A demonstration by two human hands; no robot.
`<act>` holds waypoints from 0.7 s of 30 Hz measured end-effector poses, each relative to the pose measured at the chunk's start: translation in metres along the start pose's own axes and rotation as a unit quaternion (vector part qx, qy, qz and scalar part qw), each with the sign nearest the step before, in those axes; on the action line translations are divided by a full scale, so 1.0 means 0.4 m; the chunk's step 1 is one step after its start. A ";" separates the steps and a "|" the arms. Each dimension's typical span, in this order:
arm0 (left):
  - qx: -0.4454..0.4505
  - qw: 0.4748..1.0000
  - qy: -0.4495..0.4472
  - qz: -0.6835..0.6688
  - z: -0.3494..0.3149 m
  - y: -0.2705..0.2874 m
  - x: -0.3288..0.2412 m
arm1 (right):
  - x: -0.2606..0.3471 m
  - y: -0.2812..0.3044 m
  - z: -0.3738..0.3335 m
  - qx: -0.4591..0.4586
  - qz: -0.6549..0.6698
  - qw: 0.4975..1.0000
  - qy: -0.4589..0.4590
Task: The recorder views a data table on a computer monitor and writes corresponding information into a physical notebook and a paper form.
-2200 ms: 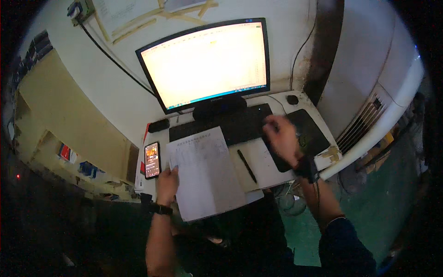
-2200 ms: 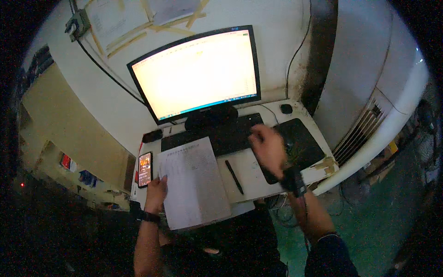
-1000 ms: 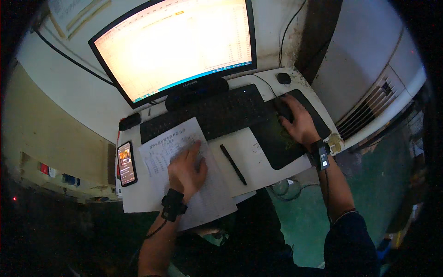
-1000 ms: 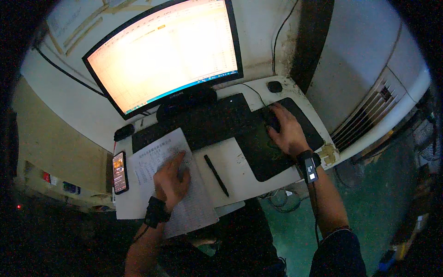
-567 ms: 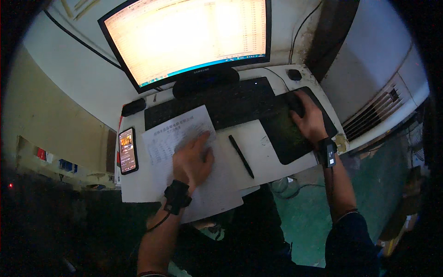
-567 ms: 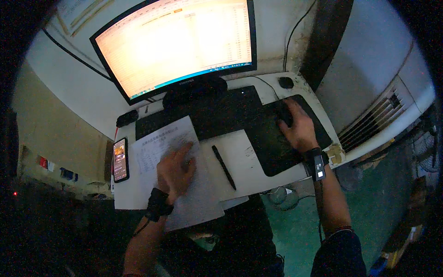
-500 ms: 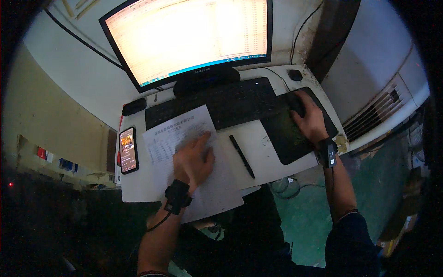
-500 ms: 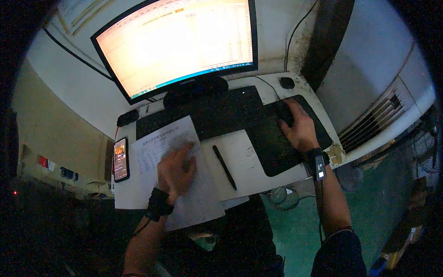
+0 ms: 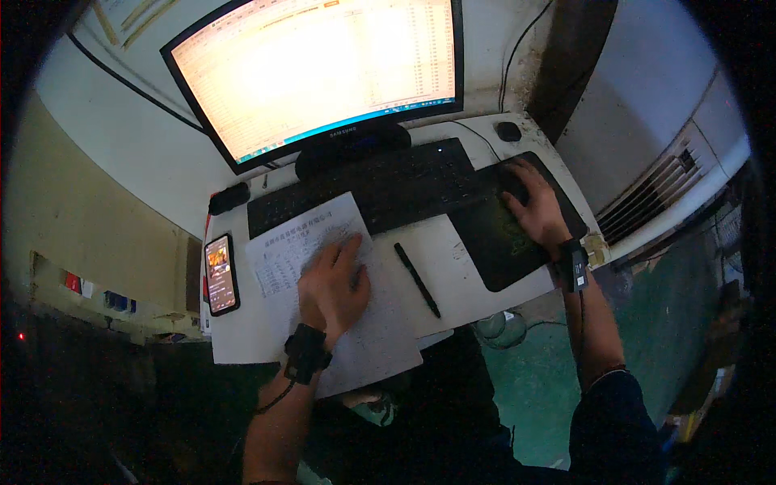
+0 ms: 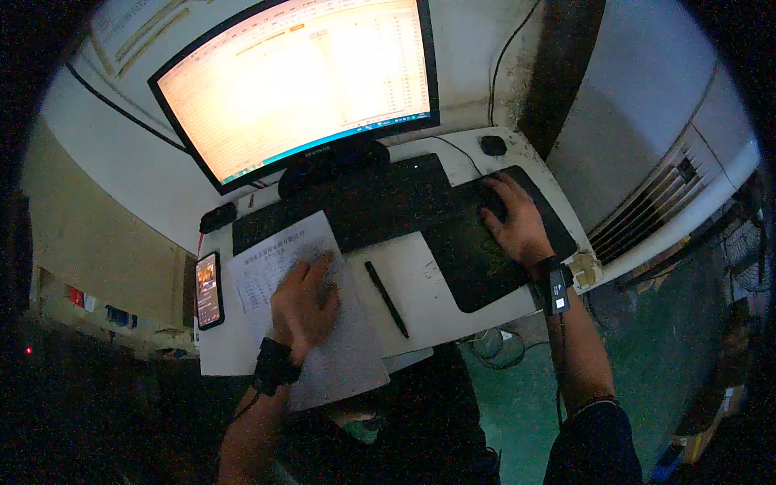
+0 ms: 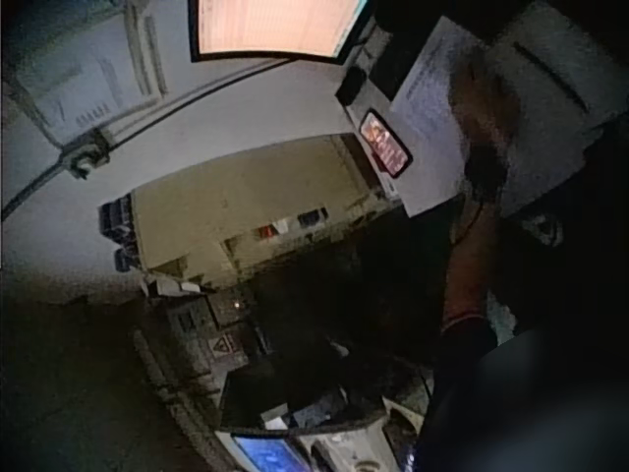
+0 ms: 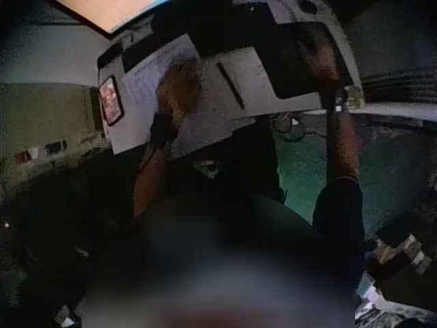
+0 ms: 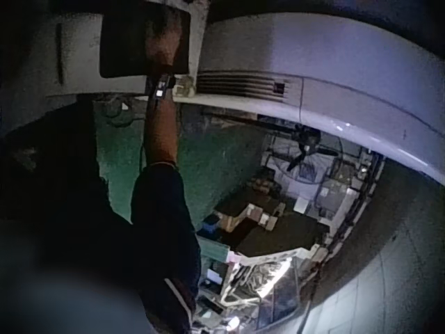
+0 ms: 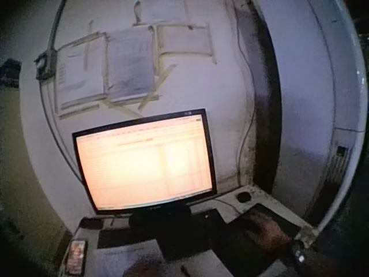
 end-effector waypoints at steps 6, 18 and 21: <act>0.010 1.000 0.012 0.011 0.001 0.003 -0.007 | -0.001 0.006 -0.004 -0.011 0.000 1.000 0.008; -0.017 1.000 -0.003 -0.008 -0.008 0.002 0.006 | 0.000 -0.003 -0.005 0.009 -0.022 1.000 -0.006; -0.014 1.000 -0.009 -0.015 -0.011 0.007 0.005 | 0.003 -0.003 -0.004 0.002 -0.032 0.999 0.018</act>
Point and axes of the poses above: each hand's wrist, its own z-axis towards the middle knuckle, its own y-axis out of the back of the hand, x = y × z, the point moved 5 cm from there along z, towards the middle knuckle, and after that the axes turned 7 degrees about -x, right-handed, at the moved point
